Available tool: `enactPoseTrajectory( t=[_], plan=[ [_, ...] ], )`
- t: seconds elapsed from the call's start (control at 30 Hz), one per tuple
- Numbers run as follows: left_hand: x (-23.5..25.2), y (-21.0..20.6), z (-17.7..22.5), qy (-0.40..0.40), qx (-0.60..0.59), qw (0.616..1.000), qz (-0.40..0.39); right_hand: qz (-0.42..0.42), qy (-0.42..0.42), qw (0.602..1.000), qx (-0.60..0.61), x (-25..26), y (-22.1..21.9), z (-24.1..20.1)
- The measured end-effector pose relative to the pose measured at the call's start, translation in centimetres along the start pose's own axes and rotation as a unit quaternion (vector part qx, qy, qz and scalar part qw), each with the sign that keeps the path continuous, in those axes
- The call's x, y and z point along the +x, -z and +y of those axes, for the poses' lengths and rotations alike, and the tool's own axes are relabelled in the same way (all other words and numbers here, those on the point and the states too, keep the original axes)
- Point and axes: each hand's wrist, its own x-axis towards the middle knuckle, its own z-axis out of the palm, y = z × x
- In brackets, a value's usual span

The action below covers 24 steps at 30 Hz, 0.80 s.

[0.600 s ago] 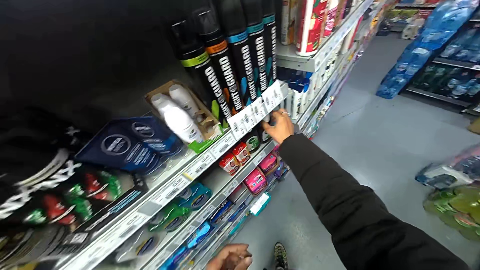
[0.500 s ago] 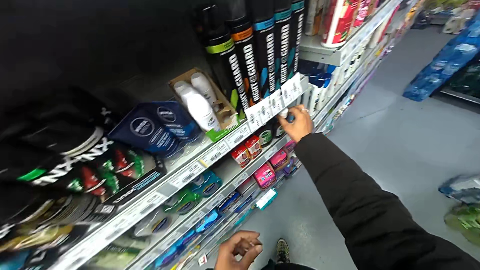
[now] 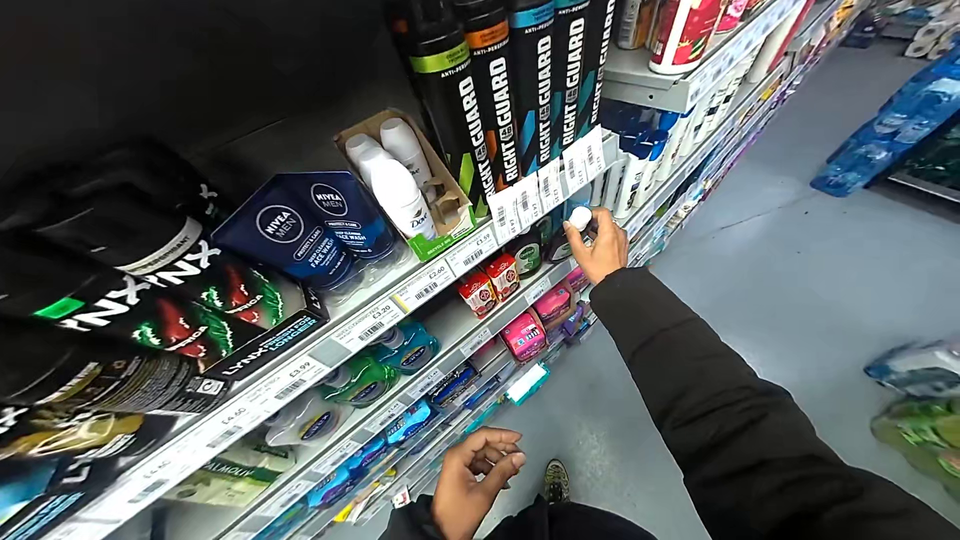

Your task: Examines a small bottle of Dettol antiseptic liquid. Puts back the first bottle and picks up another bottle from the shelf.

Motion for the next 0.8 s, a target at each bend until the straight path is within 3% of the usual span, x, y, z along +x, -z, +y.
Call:
enactPoseTrajectory(
  t=[0.27,0.43,0.67,0.8],
  plan=[
    [0.2,-0.3,0.3,-0.003,-0.02,1.0,-0.007,-0.023,0.004,0.999,-0.034,-0.7,0.8,-0.7],
    [0.7,-0.6,0.6,0.005,-0.04,0.999,0.005,0.0,0.01,1.0,0.008,-1.9,2.7,-0.8],
    [4.4,-2.4,3.0,-0.059,-0.008,0.998,-0.004,0.006,-0.004,0.998,0.068,-5.7,11.5,-4.8],
    [5.5,-4.3,5.4,-0.119,0.015,0.987,-0.105,0.003,-0.037,0.988,0.148,-9.1,17.0,-8.8]
  ],
)
